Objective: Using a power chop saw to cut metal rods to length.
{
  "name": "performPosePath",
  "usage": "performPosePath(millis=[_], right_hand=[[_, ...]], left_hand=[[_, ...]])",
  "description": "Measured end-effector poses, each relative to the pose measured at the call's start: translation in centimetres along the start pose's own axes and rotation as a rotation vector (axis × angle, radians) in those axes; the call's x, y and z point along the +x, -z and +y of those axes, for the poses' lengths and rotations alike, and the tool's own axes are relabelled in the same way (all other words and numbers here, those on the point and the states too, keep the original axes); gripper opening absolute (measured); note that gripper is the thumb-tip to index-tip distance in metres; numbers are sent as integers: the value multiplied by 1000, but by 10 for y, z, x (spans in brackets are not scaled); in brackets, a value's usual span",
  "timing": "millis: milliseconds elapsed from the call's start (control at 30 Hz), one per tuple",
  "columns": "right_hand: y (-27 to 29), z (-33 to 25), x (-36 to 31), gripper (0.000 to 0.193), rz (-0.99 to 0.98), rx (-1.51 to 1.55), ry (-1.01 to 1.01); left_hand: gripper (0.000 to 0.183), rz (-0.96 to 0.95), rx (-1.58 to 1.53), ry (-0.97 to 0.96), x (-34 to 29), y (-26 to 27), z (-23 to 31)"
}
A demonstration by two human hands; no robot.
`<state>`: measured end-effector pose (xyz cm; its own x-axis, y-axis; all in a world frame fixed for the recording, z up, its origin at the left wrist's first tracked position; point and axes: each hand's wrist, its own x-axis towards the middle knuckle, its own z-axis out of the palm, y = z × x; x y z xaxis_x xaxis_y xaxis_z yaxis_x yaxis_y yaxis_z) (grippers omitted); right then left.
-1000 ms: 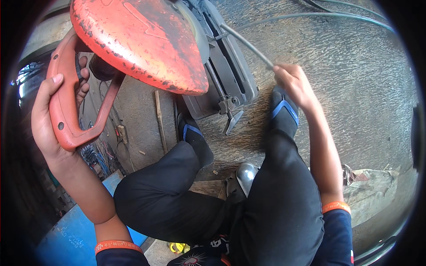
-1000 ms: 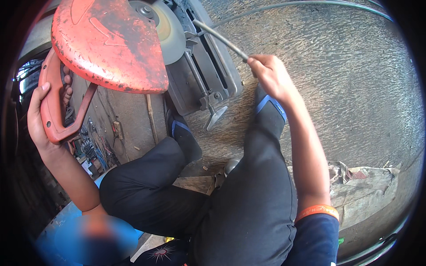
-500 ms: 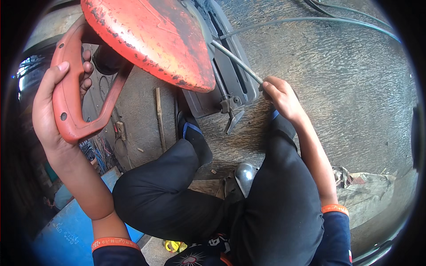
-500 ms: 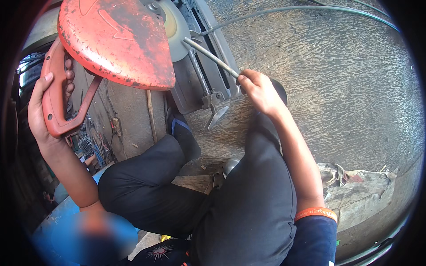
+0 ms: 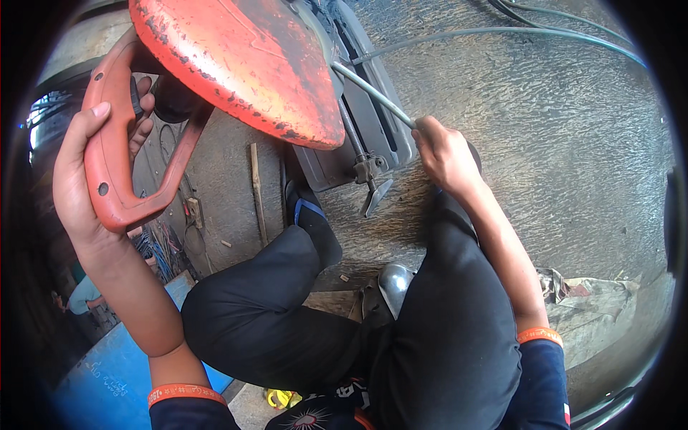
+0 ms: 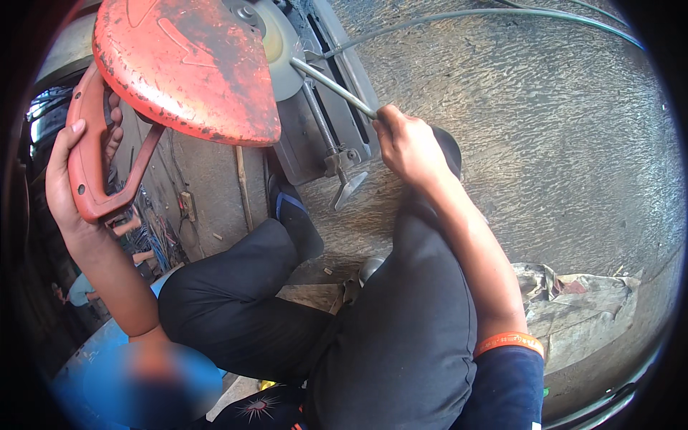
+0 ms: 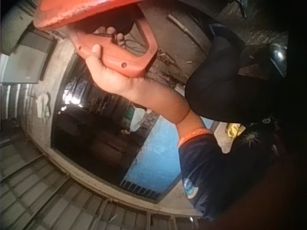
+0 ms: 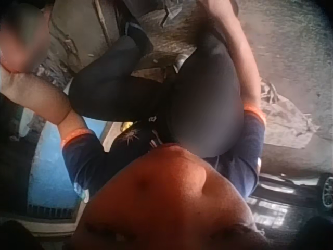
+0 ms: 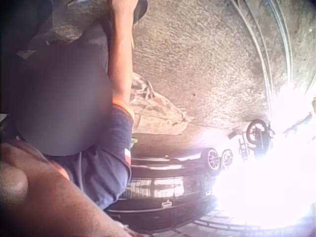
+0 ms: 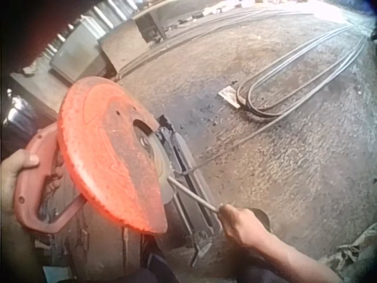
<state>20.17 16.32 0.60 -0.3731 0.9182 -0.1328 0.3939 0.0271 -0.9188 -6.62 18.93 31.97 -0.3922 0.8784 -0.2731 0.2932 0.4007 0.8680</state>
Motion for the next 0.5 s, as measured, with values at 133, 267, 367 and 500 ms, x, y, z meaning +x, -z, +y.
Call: performPosePath(millis=[133,267,367,500], right_hand=[[-4,0,-2,13,66,17,135],[-5,-2,-3,14,64,36,137],[-6,-2,-3,14,76,32,162],[-8,2,-4,13,138,-42,226]], left_hand=[[56,4,3,-3,0,1,-1],[55,-22,-7,0,1,2,-1],[54,-23,-8,-1,1,2,0],[54,-12,-4,-6,1,0,0]])
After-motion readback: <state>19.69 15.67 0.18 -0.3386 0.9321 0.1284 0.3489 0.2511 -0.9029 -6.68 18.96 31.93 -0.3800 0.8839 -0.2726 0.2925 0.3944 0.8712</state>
